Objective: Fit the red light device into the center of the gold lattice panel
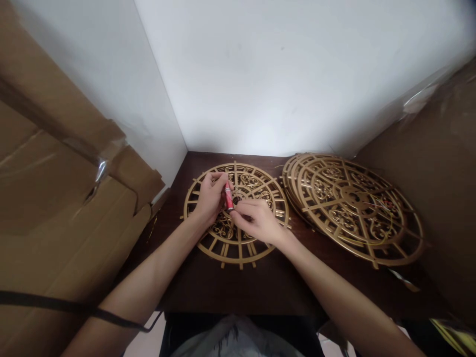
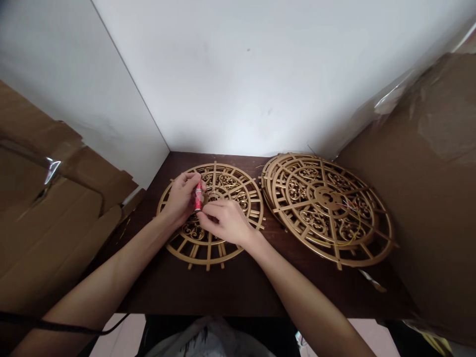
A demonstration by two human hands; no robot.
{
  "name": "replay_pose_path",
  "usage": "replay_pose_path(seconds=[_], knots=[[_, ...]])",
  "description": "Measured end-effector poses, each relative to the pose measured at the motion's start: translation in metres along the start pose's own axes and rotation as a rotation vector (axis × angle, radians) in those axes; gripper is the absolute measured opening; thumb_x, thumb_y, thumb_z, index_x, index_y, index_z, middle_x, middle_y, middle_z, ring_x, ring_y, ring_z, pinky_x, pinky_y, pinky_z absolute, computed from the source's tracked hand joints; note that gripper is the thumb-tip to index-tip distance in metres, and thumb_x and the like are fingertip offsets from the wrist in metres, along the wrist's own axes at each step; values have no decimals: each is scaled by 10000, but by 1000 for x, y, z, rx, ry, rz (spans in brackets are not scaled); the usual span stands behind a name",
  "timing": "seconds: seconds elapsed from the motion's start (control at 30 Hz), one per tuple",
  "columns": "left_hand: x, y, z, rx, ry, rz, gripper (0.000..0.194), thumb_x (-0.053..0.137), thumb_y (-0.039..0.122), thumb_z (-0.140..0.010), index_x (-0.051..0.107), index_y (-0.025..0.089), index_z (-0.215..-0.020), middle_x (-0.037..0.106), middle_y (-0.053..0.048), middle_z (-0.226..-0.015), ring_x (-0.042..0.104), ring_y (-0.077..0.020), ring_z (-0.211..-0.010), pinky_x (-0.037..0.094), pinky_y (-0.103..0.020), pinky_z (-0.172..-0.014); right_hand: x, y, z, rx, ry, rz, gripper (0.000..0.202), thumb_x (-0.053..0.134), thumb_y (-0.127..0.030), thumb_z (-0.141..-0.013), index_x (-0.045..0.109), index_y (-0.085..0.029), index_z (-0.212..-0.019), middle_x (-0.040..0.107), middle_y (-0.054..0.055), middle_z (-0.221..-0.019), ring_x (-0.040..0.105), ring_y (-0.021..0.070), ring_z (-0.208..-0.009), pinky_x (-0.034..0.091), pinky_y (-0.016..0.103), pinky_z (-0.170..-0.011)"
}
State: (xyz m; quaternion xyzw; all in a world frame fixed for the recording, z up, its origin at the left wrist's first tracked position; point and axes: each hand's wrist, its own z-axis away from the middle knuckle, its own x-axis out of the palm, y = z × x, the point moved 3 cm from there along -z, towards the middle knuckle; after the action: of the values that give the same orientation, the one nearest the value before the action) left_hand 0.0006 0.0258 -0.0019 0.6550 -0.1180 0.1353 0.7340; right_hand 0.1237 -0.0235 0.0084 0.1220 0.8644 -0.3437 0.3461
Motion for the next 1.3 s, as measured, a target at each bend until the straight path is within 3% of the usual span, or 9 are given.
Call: replay_pose_path(seconds=[0.37, 1.3], knots=[[2, -1, 3, 67, 29, -21, 245, 618, 314, -768, 416, 206, -854, 558, 64, -564, 433, -58, -367, 340, -167, -352, 0, 1, 0, 104, 38, -35, 364, 455, -206, -827, 316, -181, -492, 291, -49, -491, 271, 70, -459, 235, 221, -484], [2, -1, 2, 69, 18, 13, 226, 607, 269, -776, 409, 206, -865, 559, 62, -557, 432, -60, -369, 348, -163, -365, 2, 1, 0, 84, 26, 52, 370, 439, -221, -846, 329, -177, -495, 311, -46, -483, 283, 68, -450, 230, 229, -484]])
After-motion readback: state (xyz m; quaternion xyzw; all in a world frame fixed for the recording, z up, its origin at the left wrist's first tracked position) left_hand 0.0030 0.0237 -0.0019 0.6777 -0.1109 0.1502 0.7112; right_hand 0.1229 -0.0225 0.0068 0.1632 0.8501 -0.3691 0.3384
